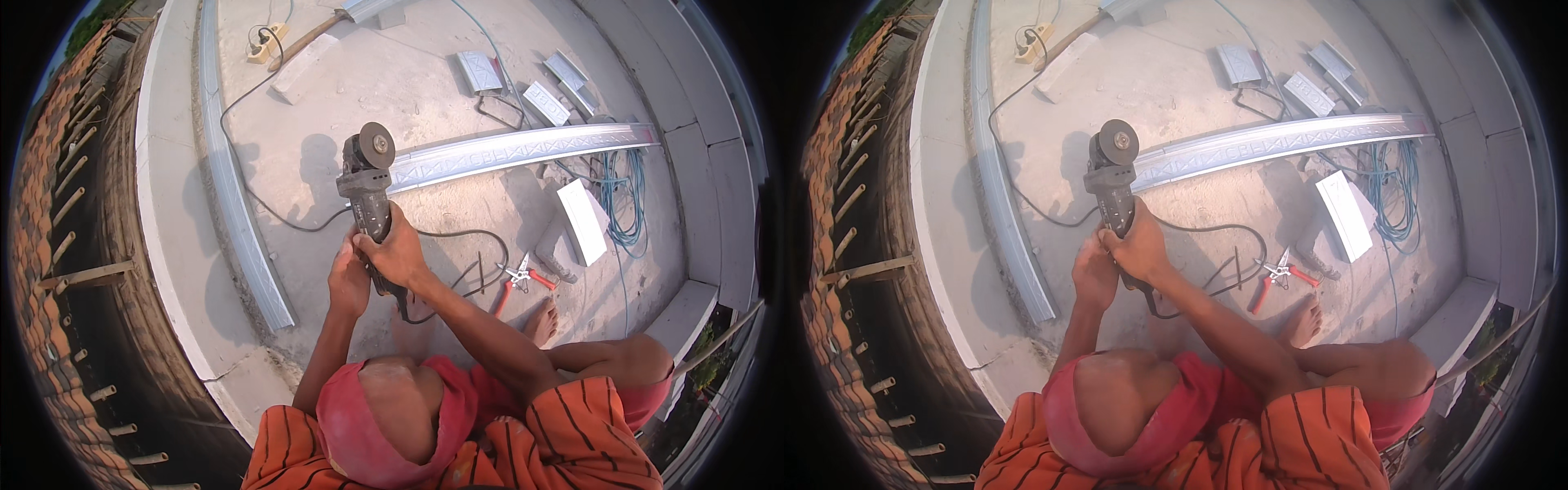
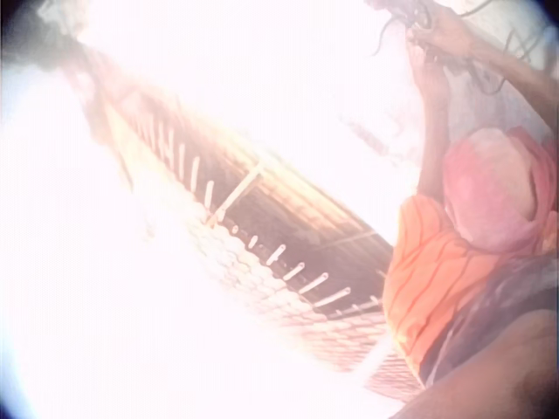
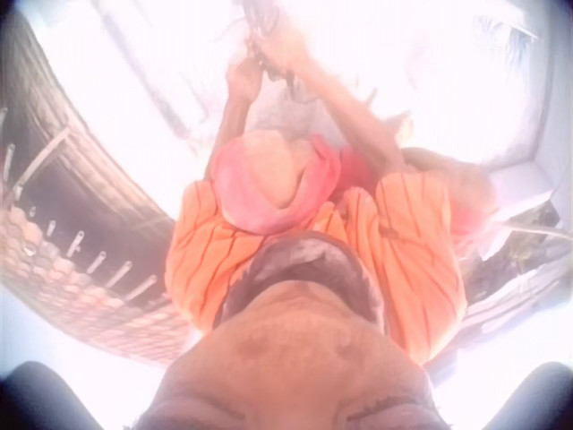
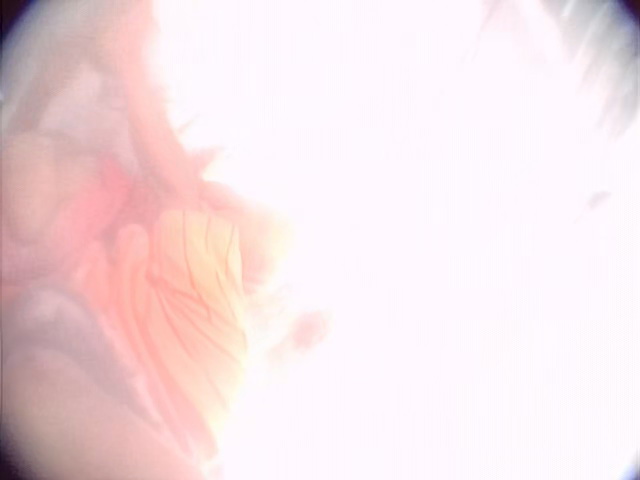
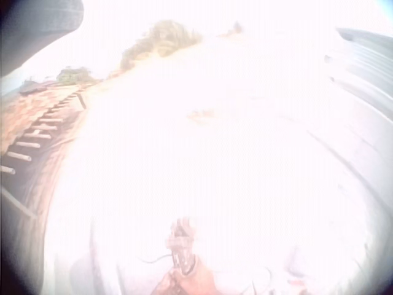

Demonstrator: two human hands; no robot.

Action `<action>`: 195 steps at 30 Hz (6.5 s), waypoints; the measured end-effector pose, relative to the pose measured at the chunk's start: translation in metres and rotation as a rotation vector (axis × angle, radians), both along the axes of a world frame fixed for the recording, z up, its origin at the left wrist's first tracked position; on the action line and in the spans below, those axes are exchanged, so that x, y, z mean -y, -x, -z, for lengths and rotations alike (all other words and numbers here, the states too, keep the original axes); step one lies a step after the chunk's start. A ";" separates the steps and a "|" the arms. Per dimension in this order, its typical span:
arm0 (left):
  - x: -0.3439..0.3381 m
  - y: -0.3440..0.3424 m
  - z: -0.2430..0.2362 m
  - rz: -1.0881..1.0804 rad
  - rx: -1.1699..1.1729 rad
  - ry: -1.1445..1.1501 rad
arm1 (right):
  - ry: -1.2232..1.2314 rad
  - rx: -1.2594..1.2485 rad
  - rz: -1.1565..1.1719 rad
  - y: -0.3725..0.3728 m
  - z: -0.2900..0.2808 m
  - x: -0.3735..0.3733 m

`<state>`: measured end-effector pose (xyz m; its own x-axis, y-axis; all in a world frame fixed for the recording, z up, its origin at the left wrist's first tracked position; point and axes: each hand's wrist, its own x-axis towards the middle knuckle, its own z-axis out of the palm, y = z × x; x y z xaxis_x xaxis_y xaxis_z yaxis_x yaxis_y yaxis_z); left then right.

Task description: The person cuts a metal stud with a power grinder and trims the edges with shears on a rooftop building site.

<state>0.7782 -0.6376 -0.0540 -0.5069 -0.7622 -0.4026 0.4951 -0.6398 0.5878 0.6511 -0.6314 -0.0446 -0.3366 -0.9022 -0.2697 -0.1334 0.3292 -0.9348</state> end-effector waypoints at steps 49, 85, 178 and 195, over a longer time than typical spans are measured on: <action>0.175 -0.096 0.108 -0.107 1.284 0.465 | -0.741 -0.716 -0.198 0.171 0.057 -0.228; 0.208 0.136 -0.045 1.129 1.633 1.397 | -0.152 -0.139 0.071 0.195 0.062 -0.240; 0.006 0.147 0.002 1.180 0.078 0.332 | 0.116 0.203 0.275 0.206 0.020 -0.118; 0.085 0.155 -0.026 0.369 0.244 0.428 | 0.095 -0.300 0.106 0.187 0.035 -0.099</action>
<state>0.6228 -0.7223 -0.0275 -0.6995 -0.6740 -0.2376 0.1048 -0.4257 0.8988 0.4643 -0.5323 -0.0795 -0.4817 -0.8742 -0.0609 -0.3774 0.2696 -0.8860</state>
